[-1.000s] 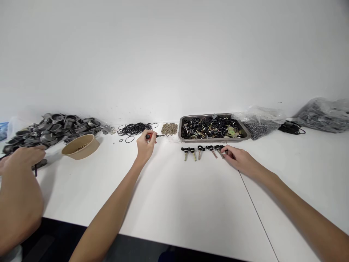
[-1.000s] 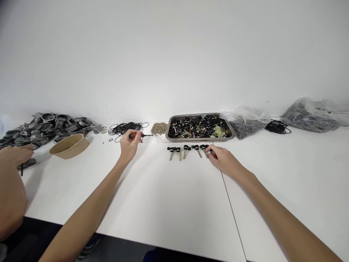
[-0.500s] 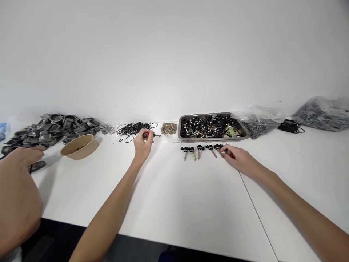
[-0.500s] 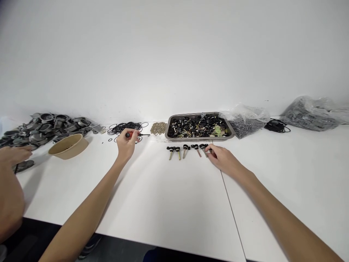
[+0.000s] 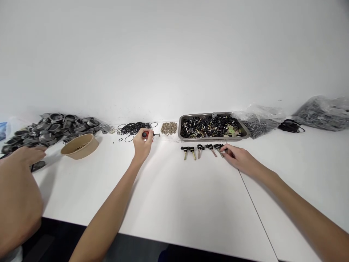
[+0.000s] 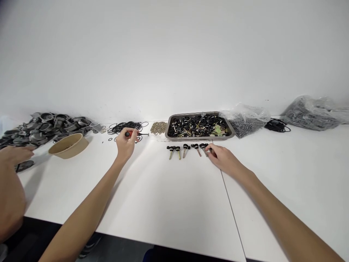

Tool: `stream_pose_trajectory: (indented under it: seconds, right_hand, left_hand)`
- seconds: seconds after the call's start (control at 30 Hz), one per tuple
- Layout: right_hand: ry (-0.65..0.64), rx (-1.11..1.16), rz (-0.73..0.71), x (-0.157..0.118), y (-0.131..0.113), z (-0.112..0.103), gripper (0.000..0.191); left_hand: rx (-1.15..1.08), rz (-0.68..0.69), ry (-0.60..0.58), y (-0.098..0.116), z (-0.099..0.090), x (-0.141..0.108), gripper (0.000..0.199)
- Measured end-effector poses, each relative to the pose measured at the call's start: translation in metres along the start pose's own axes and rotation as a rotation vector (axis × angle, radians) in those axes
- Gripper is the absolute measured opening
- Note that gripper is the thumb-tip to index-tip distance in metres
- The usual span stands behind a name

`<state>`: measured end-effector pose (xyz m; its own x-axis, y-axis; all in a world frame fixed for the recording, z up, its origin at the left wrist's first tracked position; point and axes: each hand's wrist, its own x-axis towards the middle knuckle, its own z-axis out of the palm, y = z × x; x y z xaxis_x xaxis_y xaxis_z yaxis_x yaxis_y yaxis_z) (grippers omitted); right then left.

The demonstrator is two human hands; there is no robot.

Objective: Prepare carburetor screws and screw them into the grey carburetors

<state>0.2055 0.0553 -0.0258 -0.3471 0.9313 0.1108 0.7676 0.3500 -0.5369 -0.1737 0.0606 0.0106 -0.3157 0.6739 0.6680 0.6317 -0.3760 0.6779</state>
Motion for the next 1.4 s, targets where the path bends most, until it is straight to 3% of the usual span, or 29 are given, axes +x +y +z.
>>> stream_pose_trajectory:
  seconds: [0.9,1.4]
  right_hand:
    - [-0.010,0.015,0.005,-0.001,0.000,0.000,0.022]
    - [-0.016,0.003,0.015,-0.001,0.000,0.000,0.023]
  left_hand:
    - [0.028,0.033,0.012,0.005,-0.001,-0.001,0.013]
    - [-0.044,0.078,-0.070,0.012,0.003,-0.005,0.019]
